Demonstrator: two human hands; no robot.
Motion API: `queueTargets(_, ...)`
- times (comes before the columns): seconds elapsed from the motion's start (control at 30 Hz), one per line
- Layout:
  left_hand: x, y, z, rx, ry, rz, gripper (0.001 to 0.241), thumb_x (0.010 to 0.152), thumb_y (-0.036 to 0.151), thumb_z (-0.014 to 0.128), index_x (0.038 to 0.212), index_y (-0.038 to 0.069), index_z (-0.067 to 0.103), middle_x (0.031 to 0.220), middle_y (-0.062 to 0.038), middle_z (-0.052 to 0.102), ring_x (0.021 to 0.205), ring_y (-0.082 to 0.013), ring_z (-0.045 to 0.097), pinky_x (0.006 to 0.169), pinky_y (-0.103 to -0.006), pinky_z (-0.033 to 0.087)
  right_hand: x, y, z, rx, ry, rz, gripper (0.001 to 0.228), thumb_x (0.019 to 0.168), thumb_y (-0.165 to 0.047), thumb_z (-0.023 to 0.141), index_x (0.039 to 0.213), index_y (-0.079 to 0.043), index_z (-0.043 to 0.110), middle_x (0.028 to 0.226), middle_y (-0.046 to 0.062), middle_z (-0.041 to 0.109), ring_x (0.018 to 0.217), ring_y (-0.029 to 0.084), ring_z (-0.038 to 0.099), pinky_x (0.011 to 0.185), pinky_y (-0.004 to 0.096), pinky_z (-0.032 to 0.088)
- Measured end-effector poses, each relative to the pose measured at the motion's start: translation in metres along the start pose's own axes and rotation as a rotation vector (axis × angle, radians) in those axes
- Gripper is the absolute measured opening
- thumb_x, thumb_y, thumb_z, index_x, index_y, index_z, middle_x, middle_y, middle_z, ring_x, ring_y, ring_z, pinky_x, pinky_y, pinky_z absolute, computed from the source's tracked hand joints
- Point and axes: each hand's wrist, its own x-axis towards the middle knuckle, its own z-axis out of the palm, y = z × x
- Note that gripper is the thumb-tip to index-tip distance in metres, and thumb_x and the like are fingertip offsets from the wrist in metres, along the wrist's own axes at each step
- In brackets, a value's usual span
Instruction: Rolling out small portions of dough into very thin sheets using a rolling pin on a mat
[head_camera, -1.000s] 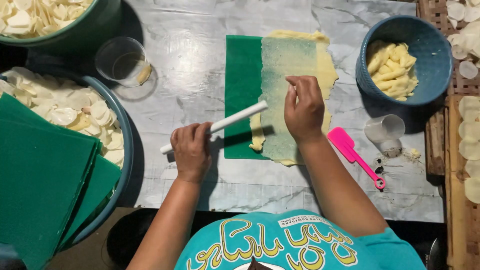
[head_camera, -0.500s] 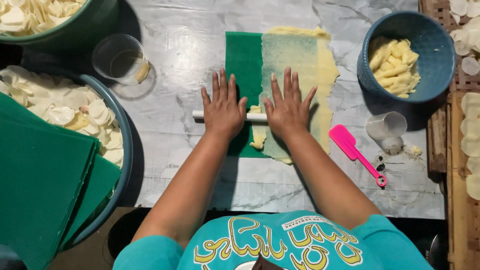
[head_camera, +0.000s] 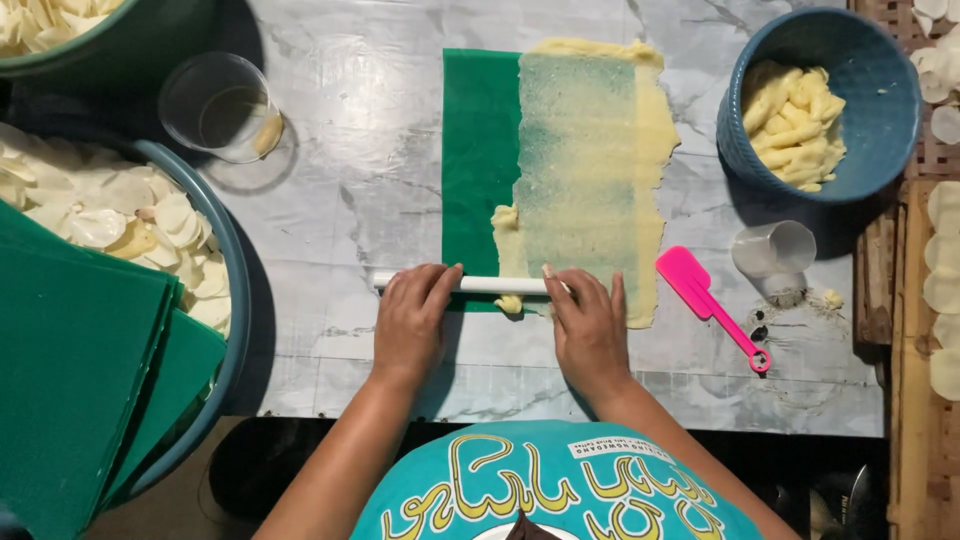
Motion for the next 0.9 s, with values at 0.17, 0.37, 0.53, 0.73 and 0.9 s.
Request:
queueTargets(0.17,0.041,-0.013,0.008,0.032,0.007,0.056,0.042,0.102,0.020,0.055,0.143,0.027,0.060,0.138,-0.002,0.055,0.134,-0.0272,0.051,0.117,-0.0482,0.037,0.033,0.006,0.009,-0.043,0.067,-0.025,0.052,0.098,-0.028,0.058,0.148,-0.015,0.050,0.143,0.009,0.045,0.138,0.030,0.044,0.119,0.068,0.015)
queueTargets(0.37,0.139,0.003,0.007,0.064,-0.228,-0.149,0.059,0.110,0.046,0.033,0.162,0.018,0.036,0.171,-0.013,0.027,0.158,-0.0362,0.018,0.126,-0.0594,0.008,0.127,0.019,-0.001,-0.141,-0.068,0.145,0.066,0.108,-0.054,0.031,0.162,-0.018,0.033,0.172,0.016,0.021,0.159,0.035,0.013,0.111,0.083,-0.002)
queueTargets(0.53,0.219,-0.009,0.026,0.145,-0.468,-0.352,0.068,0.107,0.049,0.020,0.167,0.019,0.009,0.173,-0.006,-0.005,0.159,-0.0255,-0.009,0.126,-0.0570,-0.007,0.207,0.031,-0.014,-0.100,-0.227,0.316,0.071,0.105,-0.059,0.012,0.166,-0.024,0.016,0.173,0.004,-0.003,0.158,0.023,-0.008,0.112,0.074,-0.017)
queueTargets(0.73,0.178,-0.048,0.063,-0.038,0.101,-0.078,0.051,0.108,0.059,0.042,0.133,0.017,0.055,0.139,-0.011,0.053,0.140,-0.0354,0.046,0.117,-0.0588,0.031,0.174,0.061,0.028,-0.143,0.301,0.020,0.053,0.112,-0.056,0.040,0.133,-0.011,0.061,0.139,0.014,0.050,0.138,0.034,0.044,0.111,0.074,0.015)
queueTargets(0.9,0.108,-0.053,0.022,-0.010,-0.009,0.200,0.056,0.070,0.041,0.088,0.118,0.033,0.061,0.106,0.004,0.062,0.103,-0.0218,0.063,0.104,-0.0508,0.044,0.099,0.037,0.005,-0.153,0.074,-0.258,0.030,0.100,-0.045,0.057,0.122,-0.025,0.065,0.102,-0.002,0.055,0.099,0.020,0.058,0.106,0.055,0.031)
